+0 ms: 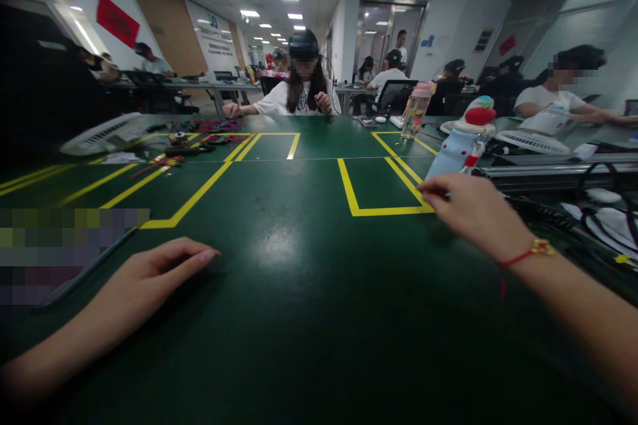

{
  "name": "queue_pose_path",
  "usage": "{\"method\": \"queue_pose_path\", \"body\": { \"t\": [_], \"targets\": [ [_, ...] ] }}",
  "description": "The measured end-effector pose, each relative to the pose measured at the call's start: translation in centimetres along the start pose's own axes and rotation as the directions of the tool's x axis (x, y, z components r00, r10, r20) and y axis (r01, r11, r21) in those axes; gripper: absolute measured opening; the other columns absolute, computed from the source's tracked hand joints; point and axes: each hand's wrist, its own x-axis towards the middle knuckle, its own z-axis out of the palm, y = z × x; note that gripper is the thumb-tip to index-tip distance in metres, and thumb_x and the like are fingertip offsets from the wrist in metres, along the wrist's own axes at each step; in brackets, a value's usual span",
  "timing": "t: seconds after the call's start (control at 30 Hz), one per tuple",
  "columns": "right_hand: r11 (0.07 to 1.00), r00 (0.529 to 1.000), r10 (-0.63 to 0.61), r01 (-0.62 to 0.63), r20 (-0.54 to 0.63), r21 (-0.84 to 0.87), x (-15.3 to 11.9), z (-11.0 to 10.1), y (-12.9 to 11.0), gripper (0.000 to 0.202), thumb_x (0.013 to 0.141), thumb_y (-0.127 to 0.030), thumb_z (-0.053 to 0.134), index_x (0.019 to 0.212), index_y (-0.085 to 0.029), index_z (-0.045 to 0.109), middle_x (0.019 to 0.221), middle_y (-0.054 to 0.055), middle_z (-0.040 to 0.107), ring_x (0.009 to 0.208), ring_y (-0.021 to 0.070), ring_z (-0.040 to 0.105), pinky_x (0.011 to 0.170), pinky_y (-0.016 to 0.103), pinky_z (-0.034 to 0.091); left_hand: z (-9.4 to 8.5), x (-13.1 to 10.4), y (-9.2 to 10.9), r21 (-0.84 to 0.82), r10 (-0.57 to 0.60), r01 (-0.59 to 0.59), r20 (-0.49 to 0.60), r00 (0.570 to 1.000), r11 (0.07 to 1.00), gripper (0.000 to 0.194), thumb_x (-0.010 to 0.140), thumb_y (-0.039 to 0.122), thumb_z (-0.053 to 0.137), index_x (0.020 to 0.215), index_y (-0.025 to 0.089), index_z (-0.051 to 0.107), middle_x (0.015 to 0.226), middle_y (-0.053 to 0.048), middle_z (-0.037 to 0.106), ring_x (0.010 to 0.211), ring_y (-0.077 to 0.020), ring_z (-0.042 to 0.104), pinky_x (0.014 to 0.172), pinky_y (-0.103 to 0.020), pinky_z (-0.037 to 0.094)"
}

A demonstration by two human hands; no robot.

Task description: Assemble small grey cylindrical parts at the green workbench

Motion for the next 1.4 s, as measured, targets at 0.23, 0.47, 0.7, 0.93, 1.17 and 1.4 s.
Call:
{"method": "queue_pose_path", "body": {
  "t": [0.23,0.47,0.7,0.93,1.17,1.4],
  "targets": [
    [0.914,0.887,0.404,-0.399,0.223,-0.067,2.4,-2.3,9.3,0.026,0.078,-0.026,0.072,0.102,-0.015,0.075,0.093,0.009,0.074,0.083,0.0182,0.065,0.080,0.031,0.043,-0.1,-0.1,0.2,0.012,0.012,-0.012,0.005,1.000,1.000,0.045,0.087,0.066,0.053,0.099,0.026,0.070,0.094,0.000,0.073,0.085,-0.0230,0.064,0.075,-0.031,0.045],
    [0.931,0.920,0.365,-0.358,0.142,-0.071,2.0,-2.2,8.7,0.032,0.079,-0.038,0.071,0.103,-0.017,0.075,0.090,0.011,0.073,0.077,0.0194,0.062,0.074,0.033,0.040,-0.2,-0.3,1.1,0.025,0.007,-0.007,0.013,1.000,1.000,0.044,0.088,0.063,0.053,0.099,0.025,0.072,0.095,-0.001,0.074,0.088,-0.0242,0.065,0.077,-0.033,0.046],
    [0.936,0.918,0.341,-0.351,0.201,0.016,1.9,-1.9,8.9,0.034,0.077,-0.037,0.072,0.104,-0.016,0.073,0.096,0.009,0.073,0.085,0.0193,0.064,0.082,0.032,0.041,-0.2,-0.4,1.3,0.025,0.009,-0.009,0.022,1.000,1.000,0.043,0.088,0.062,0.053,0.097,0.024,0.071,0.095,-0.001,0.074,0.091,-0.0243,0.066,0.080,-0.033,0.046],
    [0.925,0.919,0.379,-0.379,0.106,-0.021,2.1,-1.7,8.9,0.040,0.075,-0.041,0.073,0.104,-0.014,0.072,0.094,0.011,0.073,0.079,0.0201,0.064,0.074,0.032,0.041,-0.3,-0.6,1.4,0.022,0.009,-0.010,0.021,1.000,1.000,0.042,0.088,0.061,0.053,0.096,0.024,0.072,0.093,-0.002,0.074,0.087,-0.0242,0.065,0.078,-0.033,0.048],
    [0.933,0.927,0.346,-0.356,0.148,0.053,1.8,-1.8,8.9,0.039,0.075,-0.036,0.073,0.109,-0.015,0.071,0.099,0.010,0.073,0.085,0.0191,0.065,0.079,0.031,0.042,-0.4,-0.7,1.8,0.021,0.029,-0.031,0.050,0.998,0.999,0.039,0.090,0.057,0.053,0.097,0.023,0.071,0.099,-0.002,0.073,0.095,-0.0248,0.065,0.084,-0.035,0.046],
    [0.934,0.926,0.349,-0.356,0.143,0.031,1.8,-1.6,8.5,0.036,0.077,-0.033,0.072,0.108,-0.015,0.072,0.094,0.009,0.074,0.083,0.0201,0.066,0.078,0.032,0.042,-0.3,-0.5,1.2,0.031,0.049,-0.050,0.040,0.998,0.998,0.043,0.089,0.061,0.052,0.096,0.023,0.070,0.098,-0.003,0.073,0.092,-0.0255,0.065,0.084,-0.036,0.047]
  ]
}}
